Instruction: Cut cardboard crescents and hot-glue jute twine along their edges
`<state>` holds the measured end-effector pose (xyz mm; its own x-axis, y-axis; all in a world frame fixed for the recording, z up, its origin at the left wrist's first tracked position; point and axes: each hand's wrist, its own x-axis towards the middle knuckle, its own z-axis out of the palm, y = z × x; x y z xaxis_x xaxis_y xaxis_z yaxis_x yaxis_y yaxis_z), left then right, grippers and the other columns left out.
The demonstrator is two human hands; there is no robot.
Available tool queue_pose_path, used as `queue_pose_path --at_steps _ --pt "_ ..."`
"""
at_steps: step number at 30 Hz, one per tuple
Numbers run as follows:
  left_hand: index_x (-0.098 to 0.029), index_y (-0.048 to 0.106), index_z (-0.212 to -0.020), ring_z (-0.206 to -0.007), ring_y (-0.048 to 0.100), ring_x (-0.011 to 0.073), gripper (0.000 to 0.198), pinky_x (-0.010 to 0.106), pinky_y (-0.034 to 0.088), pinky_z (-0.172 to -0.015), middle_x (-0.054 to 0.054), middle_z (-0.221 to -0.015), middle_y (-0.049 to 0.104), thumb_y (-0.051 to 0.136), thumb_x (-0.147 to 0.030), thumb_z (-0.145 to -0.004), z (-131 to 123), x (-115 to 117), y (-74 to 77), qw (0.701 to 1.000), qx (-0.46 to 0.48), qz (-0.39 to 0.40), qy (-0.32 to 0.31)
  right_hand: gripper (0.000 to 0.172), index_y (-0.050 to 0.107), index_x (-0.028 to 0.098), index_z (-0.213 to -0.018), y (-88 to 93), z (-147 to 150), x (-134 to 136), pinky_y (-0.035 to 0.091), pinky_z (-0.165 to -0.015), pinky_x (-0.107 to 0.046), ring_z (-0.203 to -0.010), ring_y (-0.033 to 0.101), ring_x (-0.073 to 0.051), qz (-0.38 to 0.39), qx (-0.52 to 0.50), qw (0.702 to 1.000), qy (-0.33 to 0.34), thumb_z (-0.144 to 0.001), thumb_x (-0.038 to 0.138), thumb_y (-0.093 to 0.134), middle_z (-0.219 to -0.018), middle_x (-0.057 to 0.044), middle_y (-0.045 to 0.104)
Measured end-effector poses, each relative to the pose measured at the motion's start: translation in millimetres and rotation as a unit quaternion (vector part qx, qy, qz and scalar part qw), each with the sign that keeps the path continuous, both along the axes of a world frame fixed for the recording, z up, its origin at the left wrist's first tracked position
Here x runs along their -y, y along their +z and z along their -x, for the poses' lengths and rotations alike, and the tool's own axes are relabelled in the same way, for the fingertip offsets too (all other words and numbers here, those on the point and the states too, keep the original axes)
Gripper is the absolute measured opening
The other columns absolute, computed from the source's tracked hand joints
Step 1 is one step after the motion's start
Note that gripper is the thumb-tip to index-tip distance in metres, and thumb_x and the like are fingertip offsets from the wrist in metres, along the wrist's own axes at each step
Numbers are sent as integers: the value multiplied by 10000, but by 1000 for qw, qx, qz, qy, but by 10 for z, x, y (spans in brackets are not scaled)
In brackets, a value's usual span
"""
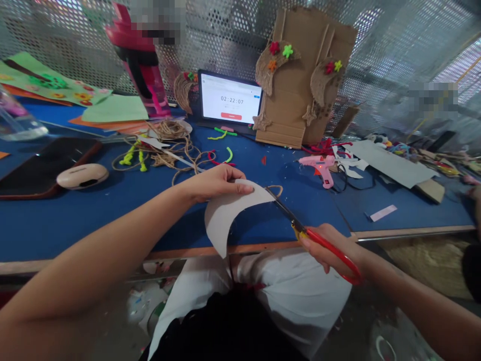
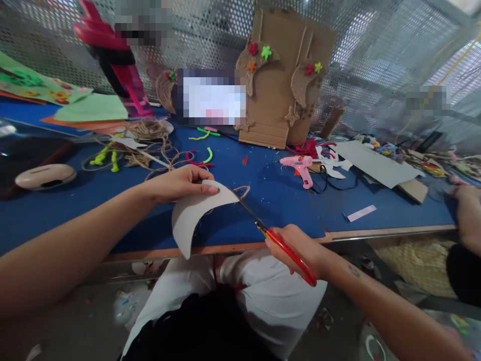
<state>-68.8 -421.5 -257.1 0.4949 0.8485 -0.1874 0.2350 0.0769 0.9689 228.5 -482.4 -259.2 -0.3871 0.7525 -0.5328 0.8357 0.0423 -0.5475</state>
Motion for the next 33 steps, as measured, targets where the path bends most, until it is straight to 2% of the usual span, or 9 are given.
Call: queue_pose_path --at_steps 5,9,11,16,21,25,27,30,33 --pt "-131 617 -727 -473 558 78 292 140 389 -410 3 -588 616 711 -407 -714 -5 9 21 996 -30 -81 20 458 413 174 -541 -88 -76 13 420 -430 -190 -422 460 -72 1 -143 989 39 -883 475 461 -422 37 440" --pt "-134 638 -724 -496 552 78 269 149 397 -432 3 -608 614 723 -388 -697 39 12 49 992 -41 -122 13 426 419 179 -662 -141 -126 4 419 -408 -192 -419 406 -57 29 -226 973 49 -867 551 450 -501 66 393" --pt "-132 642 -723 -504 549 81 285 148 390 -427 6 -612 610 727 -401 -688 53 19 64 990 -53 -132 8 426 419 181 -679 -106 -101 24 400 -399 -194 -426 409 -62 21 -204 978 43 -850 569 469 -511 64 394" --pt "-132 647 -715 -500 536 85 314 152 380 -415 9 -596 593 719 -436 -681 48 34 93 989 -72 -132 -1 519 385 185 -514 58 49 131 346 -434 -215 -437 397 -74 -33 -51 997 49 -886 544 415 -451 26 421" --pt "-133 655 -724 -514 541 86 342 154 388 -420 11 -625 592 718 -466 -674 45 25 85 986 -88 -140 5 580 377 194 -443 114 153 166 355 -461 -238 -431 397 -86 -19 -24 998 48 -895 555 355 -408 14 403" --pt "-139 660 -727 -510 546 89 337 155 382 -410 6 -623 592 711 -468 -675 46 8 67 985 -92 -145 7 597 367 191 -419 140 212 170 366 -485 -249 -423 397 -82 -1 14 1000 7 -895 550 327 -403 15 390" --pt "-143 656 -710 -505 547 87 310 152 375 -408 -1 -612 589 708 -447 -681 47 4 64 984 -89 -152 6 607 376 189 -418 129 205 166 375 -505 -255 -426 412 -85 -2 12 1000 -4 -901 551 307 -399 12 392" --pt "-146 646 -690 -490 555 86 261 153 375 -407 -6 -589 597 698 -402 -696 54 9 73 985 -71 -157 6 611 402 182 -442 81 137 139 375 -507 -254 -442 437 -95 -6 -41 999 30 -895 581 312 -404 0 417" --pt "-149 642 -687 -476 569 97 226 162 389 -403 0 -582 621 694 -369 -698 64 17 90 988 -50 -145 13 509 445 174 -624 41 52 97 397 -511 -243 -491 465 -96 -8 -137 988 69 -844 632 407 -529 12 462"
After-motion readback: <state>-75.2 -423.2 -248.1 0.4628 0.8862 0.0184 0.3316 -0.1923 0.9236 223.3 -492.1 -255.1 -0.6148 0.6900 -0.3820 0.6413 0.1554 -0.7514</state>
